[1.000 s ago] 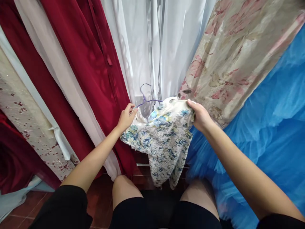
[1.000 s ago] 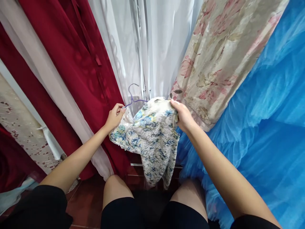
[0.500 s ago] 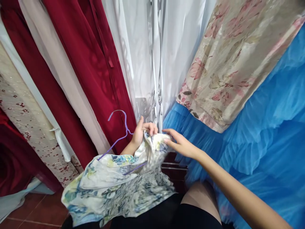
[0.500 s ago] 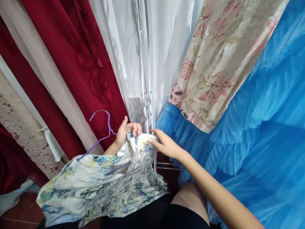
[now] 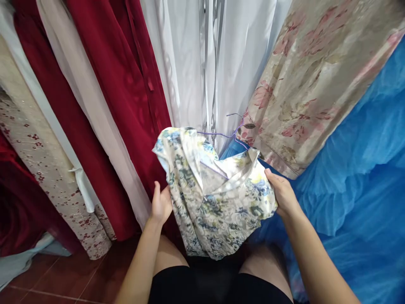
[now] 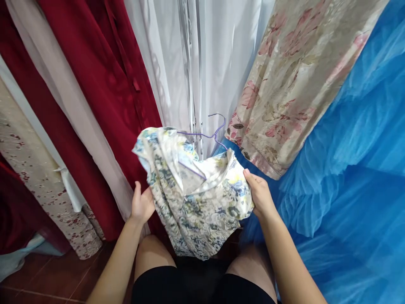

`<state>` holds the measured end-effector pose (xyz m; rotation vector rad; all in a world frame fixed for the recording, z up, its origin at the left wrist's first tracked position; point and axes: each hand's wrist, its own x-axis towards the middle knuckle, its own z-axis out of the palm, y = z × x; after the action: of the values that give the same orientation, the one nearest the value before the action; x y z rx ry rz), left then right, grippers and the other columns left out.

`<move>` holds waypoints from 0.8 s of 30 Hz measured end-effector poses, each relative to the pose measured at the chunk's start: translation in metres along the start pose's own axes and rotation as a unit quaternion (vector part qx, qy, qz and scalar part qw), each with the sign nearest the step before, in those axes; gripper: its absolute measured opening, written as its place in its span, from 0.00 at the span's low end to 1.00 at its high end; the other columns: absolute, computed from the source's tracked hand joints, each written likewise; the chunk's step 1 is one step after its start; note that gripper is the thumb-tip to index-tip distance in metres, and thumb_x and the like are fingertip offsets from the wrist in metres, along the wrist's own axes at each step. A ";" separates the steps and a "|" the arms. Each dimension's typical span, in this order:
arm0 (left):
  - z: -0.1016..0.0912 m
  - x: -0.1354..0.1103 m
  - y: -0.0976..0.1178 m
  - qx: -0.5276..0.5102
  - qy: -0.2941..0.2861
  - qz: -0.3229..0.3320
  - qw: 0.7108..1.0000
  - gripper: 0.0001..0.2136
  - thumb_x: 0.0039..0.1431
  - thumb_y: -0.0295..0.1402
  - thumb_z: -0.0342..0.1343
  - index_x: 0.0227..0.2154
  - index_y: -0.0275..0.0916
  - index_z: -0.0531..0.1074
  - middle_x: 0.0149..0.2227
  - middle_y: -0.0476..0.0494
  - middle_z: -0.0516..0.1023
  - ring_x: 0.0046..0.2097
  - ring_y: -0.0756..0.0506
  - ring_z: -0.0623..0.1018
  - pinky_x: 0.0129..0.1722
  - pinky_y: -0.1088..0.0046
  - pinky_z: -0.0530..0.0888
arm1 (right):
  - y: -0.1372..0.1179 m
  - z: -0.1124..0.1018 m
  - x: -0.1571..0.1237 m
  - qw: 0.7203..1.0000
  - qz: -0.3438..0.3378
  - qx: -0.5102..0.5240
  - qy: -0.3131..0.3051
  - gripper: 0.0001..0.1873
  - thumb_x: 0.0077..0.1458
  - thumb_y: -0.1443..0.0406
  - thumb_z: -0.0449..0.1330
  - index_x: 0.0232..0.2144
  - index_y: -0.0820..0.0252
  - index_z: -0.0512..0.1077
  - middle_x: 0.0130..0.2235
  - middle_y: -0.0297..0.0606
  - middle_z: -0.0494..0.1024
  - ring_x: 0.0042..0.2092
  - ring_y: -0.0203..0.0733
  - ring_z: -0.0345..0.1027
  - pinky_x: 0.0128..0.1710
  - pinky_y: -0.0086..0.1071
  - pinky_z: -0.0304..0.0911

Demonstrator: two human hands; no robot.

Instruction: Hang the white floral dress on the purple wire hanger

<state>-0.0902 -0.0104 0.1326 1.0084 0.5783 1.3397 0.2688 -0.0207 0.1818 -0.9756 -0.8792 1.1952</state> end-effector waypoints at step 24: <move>0.020 -0.029 -0.060 0.155 0.150 -0.008 0.976 0.24 0.56 0.42 0.65 0.52 0.34 0.75 0.54 0.34 0.78 0.58 0.35 0.75 0.62 0.57 0.67 | -0.041 -0.001 0.046 0.995 -0.053 -0.083 -0.023 0.15 0.44 0.53 0.72 0.24 0.59 0.80 0.22 0.40 0.81 0.20 0.45 0.72 0.20 0.35 0.67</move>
<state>-0.0478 -0.0390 0.0854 1.0531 1.0474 1.4261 0.2902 0.0205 0.2216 -1.0245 -1.0679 1.0714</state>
